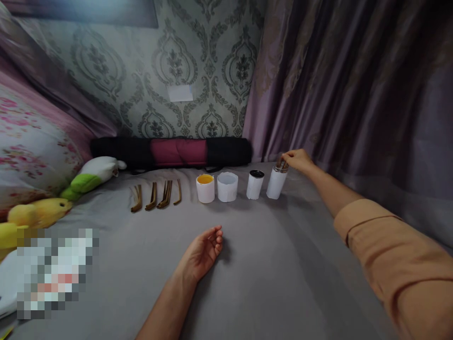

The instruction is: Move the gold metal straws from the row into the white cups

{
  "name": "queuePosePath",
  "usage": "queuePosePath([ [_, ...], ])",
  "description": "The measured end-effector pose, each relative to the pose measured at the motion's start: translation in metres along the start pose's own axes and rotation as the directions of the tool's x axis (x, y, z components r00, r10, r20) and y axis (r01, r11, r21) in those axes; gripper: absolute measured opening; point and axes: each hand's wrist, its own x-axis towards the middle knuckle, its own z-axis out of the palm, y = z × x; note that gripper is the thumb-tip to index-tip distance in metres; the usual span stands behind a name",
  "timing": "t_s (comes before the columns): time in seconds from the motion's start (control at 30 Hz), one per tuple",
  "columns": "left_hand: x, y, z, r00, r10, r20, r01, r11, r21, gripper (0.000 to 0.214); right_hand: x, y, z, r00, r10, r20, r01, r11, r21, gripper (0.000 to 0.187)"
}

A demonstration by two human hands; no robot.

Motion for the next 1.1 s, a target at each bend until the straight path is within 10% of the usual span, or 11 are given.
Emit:
queuePosePath([
  [1.1, 0.0003, 0.0004, 0.0006, 1.0, 0.0, -0.003, 0.0, 1.0, 0.001, 0.01, -0.0067, -0.0043, -0.0067, 0.999, 0.037, -0.015, -0.038, 0.997, -0.064, 0.032],
])
